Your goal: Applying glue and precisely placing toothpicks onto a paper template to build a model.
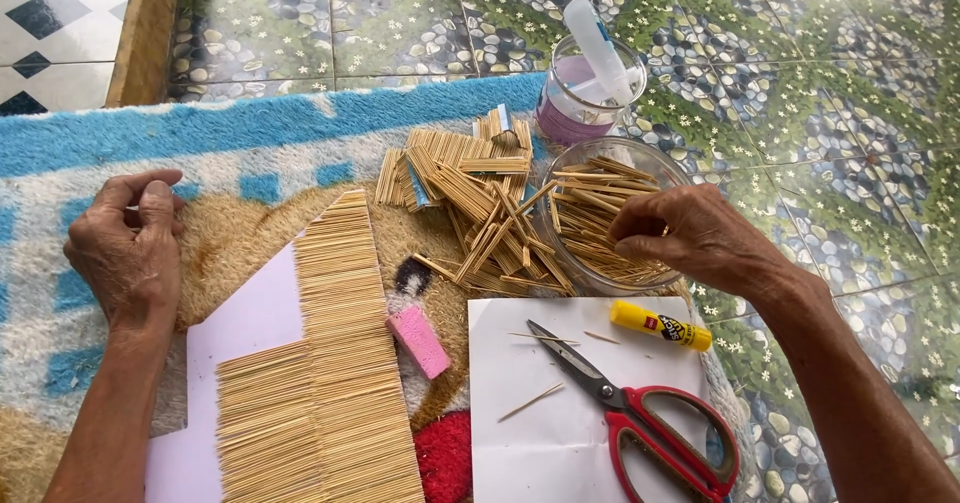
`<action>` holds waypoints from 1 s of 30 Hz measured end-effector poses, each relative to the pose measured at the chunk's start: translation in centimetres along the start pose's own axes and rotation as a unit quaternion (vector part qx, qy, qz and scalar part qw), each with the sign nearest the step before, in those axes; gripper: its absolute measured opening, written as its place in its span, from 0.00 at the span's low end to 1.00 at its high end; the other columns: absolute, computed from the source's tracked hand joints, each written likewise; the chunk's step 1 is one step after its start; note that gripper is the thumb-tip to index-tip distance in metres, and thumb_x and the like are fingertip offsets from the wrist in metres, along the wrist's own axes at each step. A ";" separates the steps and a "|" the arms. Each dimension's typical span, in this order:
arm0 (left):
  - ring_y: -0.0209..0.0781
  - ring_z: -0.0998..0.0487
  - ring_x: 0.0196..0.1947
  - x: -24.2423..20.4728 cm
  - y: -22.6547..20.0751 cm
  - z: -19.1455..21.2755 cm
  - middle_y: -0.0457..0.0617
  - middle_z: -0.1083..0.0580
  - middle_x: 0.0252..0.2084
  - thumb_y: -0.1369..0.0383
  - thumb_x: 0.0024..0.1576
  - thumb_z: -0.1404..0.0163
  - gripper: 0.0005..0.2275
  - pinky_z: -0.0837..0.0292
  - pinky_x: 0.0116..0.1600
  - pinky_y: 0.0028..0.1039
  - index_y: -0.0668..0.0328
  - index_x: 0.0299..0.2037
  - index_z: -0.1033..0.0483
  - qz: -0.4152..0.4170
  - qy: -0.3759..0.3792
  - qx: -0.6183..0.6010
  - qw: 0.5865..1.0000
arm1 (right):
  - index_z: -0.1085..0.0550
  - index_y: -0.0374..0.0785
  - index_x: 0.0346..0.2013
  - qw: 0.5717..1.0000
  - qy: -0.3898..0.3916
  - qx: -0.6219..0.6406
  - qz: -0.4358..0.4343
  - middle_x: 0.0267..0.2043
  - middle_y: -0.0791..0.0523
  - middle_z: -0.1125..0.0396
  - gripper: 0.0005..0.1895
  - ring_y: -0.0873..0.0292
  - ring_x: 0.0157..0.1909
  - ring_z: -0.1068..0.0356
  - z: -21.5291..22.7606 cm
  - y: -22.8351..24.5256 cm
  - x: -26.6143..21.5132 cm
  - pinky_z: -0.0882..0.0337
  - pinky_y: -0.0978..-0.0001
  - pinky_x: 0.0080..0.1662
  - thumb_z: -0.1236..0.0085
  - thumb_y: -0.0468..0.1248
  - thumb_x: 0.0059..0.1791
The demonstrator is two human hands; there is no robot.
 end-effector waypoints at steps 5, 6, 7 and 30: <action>0.35 0.33 0.20 0.0 0.1 -0.1 0.52 0.30 0.26 0.83 0.58 0.55 0.05 0.38 0.22 0.21 0.70 0.40 0.26 -0.011 -0.002 0.005 1.000 | 0.25 0.40 0.22 0.996 -0.053 0.059 0.032 0.22 0.56 0.29 0.05 0.64 0.21 0.32 0.0 -0.8 0.2 0.32 0.79 0.24 0.42 0.31 0.32; 0.35 0.33 0.20 0.0 0.0 -0.1 0.53 0.30 0.27 0.83 0.58 0.55 0.05 0.38 0.23 0.21 0.71 0.41 0.26 -0.016 -0.003 0.005 1.000 | 0.26 0.39 0.23 0.994 -0.069 0.070 0.038 0.23 0.56 0.30 0.06 0.63 0.21 0.32 0.0 -1.2 0.3 0.31 0.79 0.24 0.43 0.31 0.32; 0.35 0.33 0.20 0.0 0.1 -0.1 0.53 0.30 0.27 0.83 0.58 0.55 0.05 0.38 0.23 0.21 0.71 0.41 0.26 -0.016 -0.002 0.005 1.000 | 0.26 0.39 0.23 0.994 -0.069 0.070 0.038 0.23 0.56 0.30 0.06 0.63 0.21 0.32 0.1 -1.3 0.4 0.31 0.79 0.24 0.43 0.31 0.32; 0.33 0.33 0.18 0.2 0.2 -0.1 0.51 0.29 0.26 0.82 0.56 0.55 0.05 0.37 0.22 0.20 0.69 0.39 0.26 -0.006 -0.015 -0.011 1.000 | 0.30 0.34 0.31 0.895 -0.137 0.423 0.027 0.26 0.51 0.33 0.07 0.60 0.27 0.33 0.2 -0.9 -0.7 0.34 0.75 0.29 0.51 0.33 0.40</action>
Point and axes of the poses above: each hand's wrist, its own x-axis towards the middle knuckle, its own z-axis out of the back of the hand, y = z × x, the point moved 2 cm from there along x, towards the middle knuckle
